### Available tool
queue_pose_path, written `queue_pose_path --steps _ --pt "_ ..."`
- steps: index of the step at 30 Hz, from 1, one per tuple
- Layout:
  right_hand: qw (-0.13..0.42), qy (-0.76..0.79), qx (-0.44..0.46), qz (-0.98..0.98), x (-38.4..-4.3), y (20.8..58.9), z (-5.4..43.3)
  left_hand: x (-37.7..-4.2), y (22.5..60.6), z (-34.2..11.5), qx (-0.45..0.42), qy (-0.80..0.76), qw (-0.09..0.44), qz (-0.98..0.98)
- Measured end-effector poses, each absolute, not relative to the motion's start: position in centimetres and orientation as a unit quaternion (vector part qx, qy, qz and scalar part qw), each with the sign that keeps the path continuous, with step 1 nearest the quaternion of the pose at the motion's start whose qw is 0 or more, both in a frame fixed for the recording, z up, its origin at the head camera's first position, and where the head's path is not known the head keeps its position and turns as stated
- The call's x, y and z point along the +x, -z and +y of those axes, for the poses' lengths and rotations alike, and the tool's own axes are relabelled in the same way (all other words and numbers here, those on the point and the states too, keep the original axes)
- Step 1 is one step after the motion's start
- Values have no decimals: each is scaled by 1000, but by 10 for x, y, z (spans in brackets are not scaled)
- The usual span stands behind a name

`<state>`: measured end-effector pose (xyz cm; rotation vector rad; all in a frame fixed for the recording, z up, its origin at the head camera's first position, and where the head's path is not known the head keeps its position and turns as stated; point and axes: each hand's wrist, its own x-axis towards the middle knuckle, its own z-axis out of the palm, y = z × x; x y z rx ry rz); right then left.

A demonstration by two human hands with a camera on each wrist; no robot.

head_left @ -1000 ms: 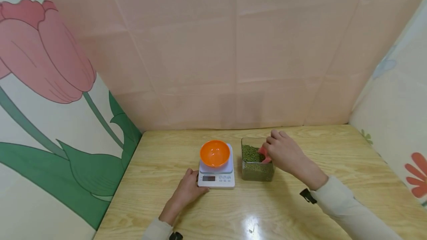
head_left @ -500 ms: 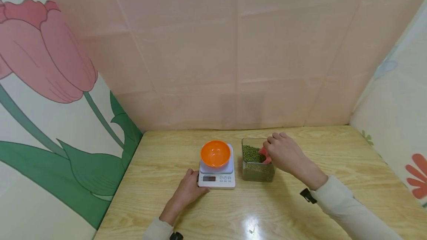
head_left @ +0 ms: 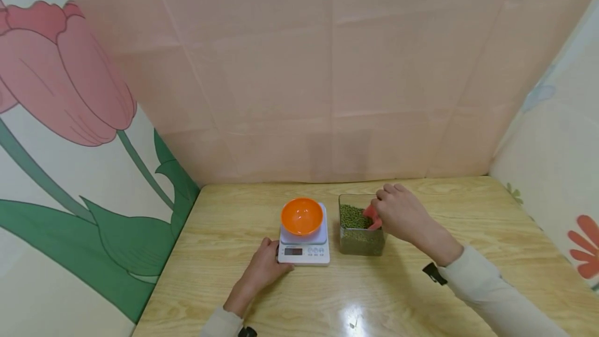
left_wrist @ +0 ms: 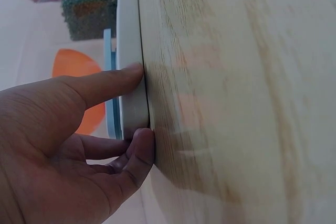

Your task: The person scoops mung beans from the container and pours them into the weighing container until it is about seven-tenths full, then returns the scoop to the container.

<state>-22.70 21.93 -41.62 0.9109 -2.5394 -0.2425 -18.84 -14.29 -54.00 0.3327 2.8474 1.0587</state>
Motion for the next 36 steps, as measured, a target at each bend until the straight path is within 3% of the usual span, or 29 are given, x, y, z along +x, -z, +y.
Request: queue_pose_path --steps 36 --pt "211 94 319 -919 -220 386 223 -188 540 -144 102 -352 48 929"
